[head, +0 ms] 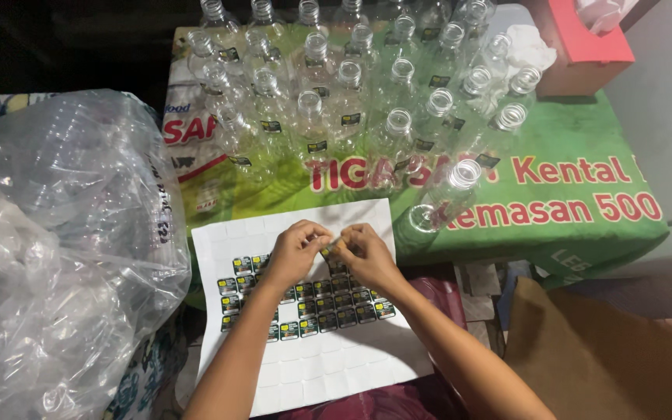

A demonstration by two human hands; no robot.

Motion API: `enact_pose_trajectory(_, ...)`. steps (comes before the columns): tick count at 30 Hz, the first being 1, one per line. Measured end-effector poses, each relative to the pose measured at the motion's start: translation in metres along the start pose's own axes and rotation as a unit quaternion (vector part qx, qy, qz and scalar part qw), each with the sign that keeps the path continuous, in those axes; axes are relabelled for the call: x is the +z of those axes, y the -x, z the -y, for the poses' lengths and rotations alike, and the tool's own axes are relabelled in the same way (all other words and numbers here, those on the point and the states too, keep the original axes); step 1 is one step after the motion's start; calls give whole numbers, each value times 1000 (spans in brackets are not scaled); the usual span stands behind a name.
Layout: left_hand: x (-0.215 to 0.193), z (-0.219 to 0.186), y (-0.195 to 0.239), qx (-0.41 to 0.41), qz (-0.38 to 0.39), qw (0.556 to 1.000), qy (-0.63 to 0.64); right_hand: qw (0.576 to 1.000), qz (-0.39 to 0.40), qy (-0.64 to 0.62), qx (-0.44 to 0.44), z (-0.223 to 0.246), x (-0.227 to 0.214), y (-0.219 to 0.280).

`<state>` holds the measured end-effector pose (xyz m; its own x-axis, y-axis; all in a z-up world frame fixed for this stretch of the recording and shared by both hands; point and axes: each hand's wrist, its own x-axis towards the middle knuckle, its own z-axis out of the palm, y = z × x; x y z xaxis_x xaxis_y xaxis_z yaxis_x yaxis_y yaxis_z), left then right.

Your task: The person peels small rectangular labels from a sheet and applies them to clear plastic bottles arranged on a table. The person also wipes the bottles with a tissue and repositions them on the table.

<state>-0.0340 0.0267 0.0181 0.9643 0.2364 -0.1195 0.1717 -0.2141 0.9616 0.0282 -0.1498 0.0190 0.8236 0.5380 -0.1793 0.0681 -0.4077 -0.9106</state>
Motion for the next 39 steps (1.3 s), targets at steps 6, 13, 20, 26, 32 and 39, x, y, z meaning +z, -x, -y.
enact_pose_trajectory(6, -12, -51, 52, 35, 69, 986, 149, 983, -63, -99, -144, 34, -28, 76)
enact_pose_trajectory(13, 14, -91, 95, 112, 28, 983, 146, 960, -59, -247, -121, 70, -34, 109)
enact_pose_trajectory(20, -16, -127, 107, 393, -41, 910, -125, 958, -109, -240, -107, 84, -49, 125)
enact_pose_trajectory(26, -16, -140, 117, 458, -105, 853, -226, 874, 125, -468, 23, 71, -60, 129)
enact_pose_trajectory(32, -12, -136, 121, 476, -132, 814, -307, 861, 120, -491, 59, 74, -54, 140)
enact_pose_trajectory(39, -8, -131, 122, 479, -131, 804, -328, 884, 70, -458, 56, 80, -46, 140)
